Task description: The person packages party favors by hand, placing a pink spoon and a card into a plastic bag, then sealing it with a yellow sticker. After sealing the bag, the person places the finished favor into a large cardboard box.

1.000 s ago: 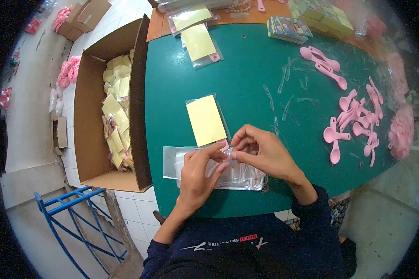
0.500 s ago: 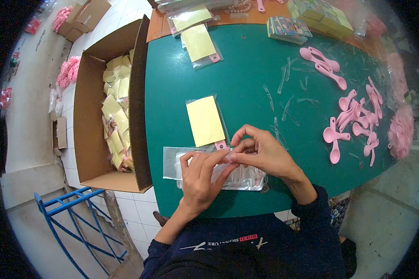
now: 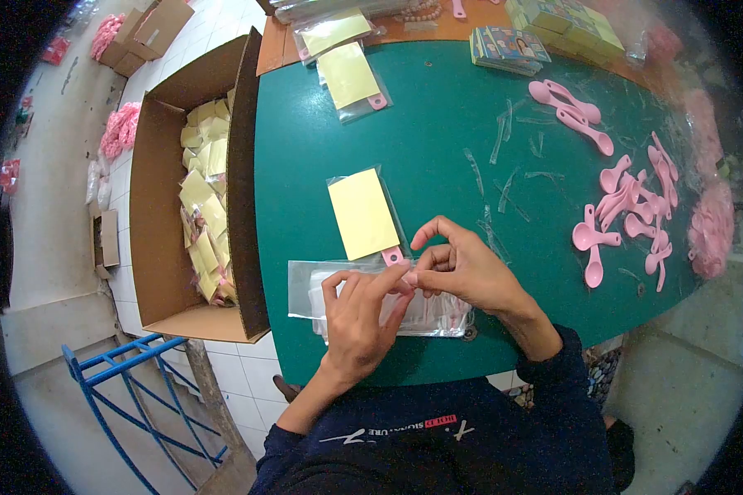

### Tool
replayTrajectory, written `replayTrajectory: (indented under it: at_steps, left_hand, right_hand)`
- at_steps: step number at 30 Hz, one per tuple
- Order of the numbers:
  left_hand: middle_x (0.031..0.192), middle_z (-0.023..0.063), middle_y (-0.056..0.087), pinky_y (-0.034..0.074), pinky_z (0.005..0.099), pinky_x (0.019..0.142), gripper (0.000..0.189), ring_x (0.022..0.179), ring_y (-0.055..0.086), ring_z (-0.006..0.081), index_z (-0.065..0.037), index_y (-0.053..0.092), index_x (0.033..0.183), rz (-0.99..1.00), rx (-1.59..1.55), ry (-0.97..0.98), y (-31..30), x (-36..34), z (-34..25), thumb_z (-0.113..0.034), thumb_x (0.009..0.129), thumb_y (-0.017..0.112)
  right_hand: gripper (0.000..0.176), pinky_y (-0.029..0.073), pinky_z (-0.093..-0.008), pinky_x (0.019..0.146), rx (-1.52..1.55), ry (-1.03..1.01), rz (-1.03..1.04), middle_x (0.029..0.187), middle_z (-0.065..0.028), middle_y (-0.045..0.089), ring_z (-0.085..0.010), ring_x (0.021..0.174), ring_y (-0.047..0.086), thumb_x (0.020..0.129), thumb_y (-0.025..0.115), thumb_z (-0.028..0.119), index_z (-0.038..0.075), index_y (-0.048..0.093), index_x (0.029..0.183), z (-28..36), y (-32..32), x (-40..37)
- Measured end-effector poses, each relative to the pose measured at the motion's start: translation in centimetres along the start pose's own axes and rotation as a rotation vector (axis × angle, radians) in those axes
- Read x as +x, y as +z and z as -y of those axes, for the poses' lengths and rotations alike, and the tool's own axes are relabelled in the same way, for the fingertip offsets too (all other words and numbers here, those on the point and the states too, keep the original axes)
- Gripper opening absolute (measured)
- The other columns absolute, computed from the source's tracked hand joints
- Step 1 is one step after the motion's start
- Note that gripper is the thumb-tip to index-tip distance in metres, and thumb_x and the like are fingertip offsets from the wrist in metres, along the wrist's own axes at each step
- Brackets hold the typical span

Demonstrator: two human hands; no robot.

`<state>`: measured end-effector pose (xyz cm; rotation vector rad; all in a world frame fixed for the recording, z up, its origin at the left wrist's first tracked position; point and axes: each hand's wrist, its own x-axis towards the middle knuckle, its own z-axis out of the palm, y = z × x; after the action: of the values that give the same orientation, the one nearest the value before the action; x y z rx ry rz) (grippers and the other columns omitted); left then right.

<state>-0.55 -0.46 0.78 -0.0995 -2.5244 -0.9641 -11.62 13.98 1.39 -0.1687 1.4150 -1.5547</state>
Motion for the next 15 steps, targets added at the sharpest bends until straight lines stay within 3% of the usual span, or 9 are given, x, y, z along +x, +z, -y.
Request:
replayTrajectory:
  at_steps: [8, 15]
  left_hand:
    - [0.083, -0.0017, 0.065, 0.035, 0.0345, 0.081, 0.065, 0.078, 0.058, 0.0146, -0.007, 0.044, 0.127, 0.026, -0.123, -0.081, 0.16, -0.26, 0.32, 0.002, 0.069, 0.073]
    - [0.084, -0.0031, 0.063, 0.035, 0.0338, 0.081, 0.062, 0.078, 0.056, 0.0141, -0.004, 0.044, 0.127, 0.025, -0.176, -0.087, 0.37, -0.81, 0.73, 0.001, 0.070, 0.070]
  right_hand:
    - [0.033, 0.046, -0.0204, 0.059, -0.040, -0.014, 0.001, 0.075, -0.0051, 0.061, -0.0082, 0.068, 0.057, 0.081, 0.065, 0.002, 0.001, 0.042, 0.104, -0.31, -0.05, 0.10]
    - [0.031, 0.047, -0.0204, 0.060, -0.051, -0.032, 0.006, 0.078, -0.0051, 0.061, -0.0077, 0.069, 0.057, 0.082, 0.064, 0.004, 0.001, 0.043, 0.104, -0.27, -0.06, 0.05]
